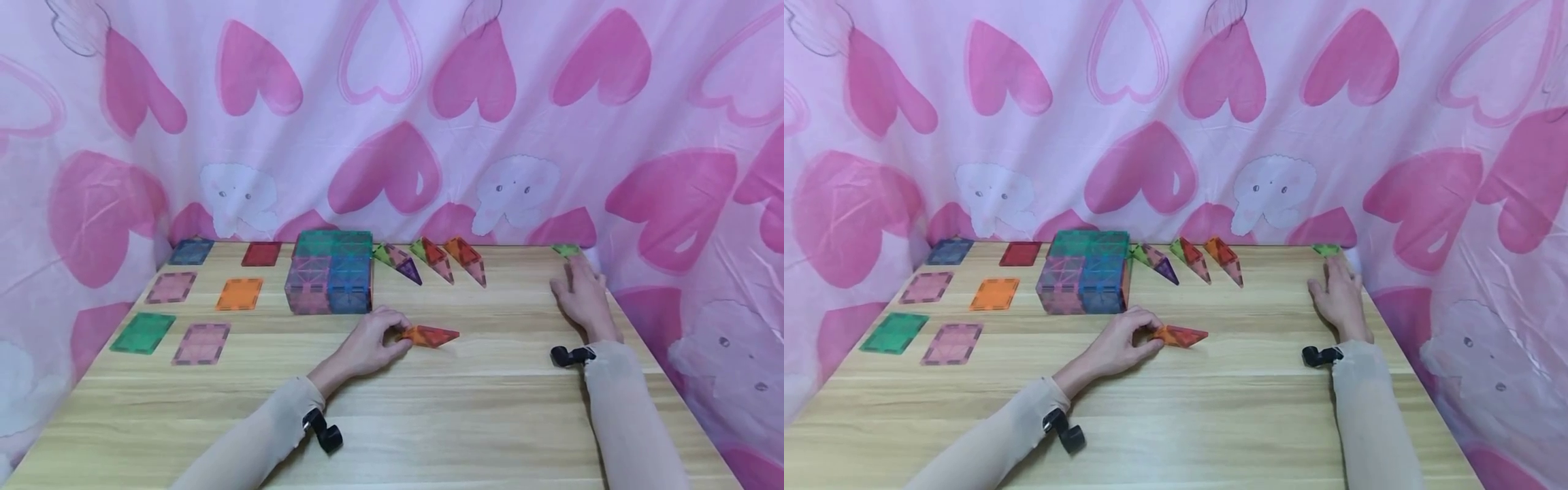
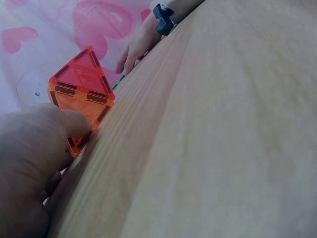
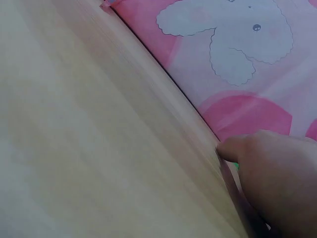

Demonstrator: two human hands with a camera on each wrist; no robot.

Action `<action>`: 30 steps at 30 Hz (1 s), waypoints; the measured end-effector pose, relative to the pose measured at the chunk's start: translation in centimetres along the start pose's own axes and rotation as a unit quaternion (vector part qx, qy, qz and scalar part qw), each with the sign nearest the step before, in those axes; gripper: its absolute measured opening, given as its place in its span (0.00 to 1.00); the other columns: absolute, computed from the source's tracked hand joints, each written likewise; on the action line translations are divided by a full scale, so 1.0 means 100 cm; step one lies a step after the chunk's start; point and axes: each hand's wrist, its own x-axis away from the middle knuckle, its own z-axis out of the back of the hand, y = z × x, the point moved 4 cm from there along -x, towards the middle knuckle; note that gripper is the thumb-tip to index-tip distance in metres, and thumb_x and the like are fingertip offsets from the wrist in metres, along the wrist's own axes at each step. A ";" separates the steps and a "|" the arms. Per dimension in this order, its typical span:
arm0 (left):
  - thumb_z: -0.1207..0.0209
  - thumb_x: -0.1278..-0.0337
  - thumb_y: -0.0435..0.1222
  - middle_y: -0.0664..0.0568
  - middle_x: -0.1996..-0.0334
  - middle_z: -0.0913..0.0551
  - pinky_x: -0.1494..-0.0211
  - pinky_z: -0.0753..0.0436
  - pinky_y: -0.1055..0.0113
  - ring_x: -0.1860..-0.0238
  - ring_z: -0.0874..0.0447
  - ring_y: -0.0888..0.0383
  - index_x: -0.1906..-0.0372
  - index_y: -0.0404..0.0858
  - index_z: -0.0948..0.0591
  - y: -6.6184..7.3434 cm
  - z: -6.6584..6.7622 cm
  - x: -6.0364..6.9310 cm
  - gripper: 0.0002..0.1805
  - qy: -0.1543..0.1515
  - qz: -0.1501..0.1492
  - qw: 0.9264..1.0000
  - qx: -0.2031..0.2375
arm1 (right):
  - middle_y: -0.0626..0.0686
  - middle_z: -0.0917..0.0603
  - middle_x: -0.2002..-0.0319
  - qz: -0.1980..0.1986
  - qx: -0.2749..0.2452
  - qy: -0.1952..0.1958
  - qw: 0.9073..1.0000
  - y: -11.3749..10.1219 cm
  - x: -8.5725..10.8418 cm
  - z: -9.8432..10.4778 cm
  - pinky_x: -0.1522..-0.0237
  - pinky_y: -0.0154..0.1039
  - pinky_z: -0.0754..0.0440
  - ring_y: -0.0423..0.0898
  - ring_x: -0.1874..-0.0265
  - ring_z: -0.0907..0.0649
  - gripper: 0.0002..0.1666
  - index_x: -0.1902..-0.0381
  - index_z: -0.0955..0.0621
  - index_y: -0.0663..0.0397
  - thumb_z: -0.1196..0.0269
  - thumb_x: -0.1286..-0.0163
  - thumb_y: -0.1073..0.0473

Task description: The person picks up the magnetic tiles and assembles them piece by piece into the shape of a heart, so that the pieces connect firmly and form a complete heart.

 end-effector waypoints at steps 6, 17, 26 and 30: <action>0.26 0.31 0.34 0.56 0.54 0.09 0.41 0.16 0.57 0.48 0.17 0.56 0.53 0.45 0.10 0.002 0.001 -0.001 0.07 0.002 0.000 1.000 0.003 | 0.77 0.38 0.18 -0.017 0.033 -0.044 0.998 -0.003 0.002 -0.002 0.29 0.77 0.44 0.83 0.28 0.41 0.42 0.15 0.40 0.72 0.46 0.12 0.49; 0.25 0.31 0.35 0.57 0.53 0.09 0.40 0.16 0.57 0.47 0.17 0.57 0.53 0.45 0.10 0.002 0.000 -0.001 0.07 -0.004 0.003 1.000 0.001 | 0.76 0.47 0.14 -0.035 0.030 -0.039 0.998 0.000 0.002 -0.002 0.28 0.80 0.44 0.85 0.27 0.43 0.43 0.14 0.42 0.73 0.47 0.11 0.48; 0.25 0.31 0.35 0.57 0.54 0.09 0.41 0.16 0.58 0.48 0.17 0.57 0.53 0.45 0.11 0.002 0.000 -0.001 0.07 -0.005 -0.001 1.000 -0.002 | 0.80 0.39 0.26 -0.065 -0.007 -0.004 0.998 0.003 0.006 0.001 0.27 0.76 0.37 0.79 0.27 0.40 0.38 0.20 0.31 0.74 0.43 0.12 0.48; 0.26 0.31 0.35 0.57 0.54 0.09 0.41 0.16 0.58 0.49 0.18 0.57 0.53 0.45 0.10 0.002 0.000 0.000 0.07 -0.004 0.003 1.000 -0.002 | 0.78 0.28 0.31 -0.071 -0.031 0.030 0.997 -0.002 0.010 0.003 0.28 0.75 0.32 0.77 0.30 0.31 0.29 0.37 0.19 0.72 0.32 0.17 0.50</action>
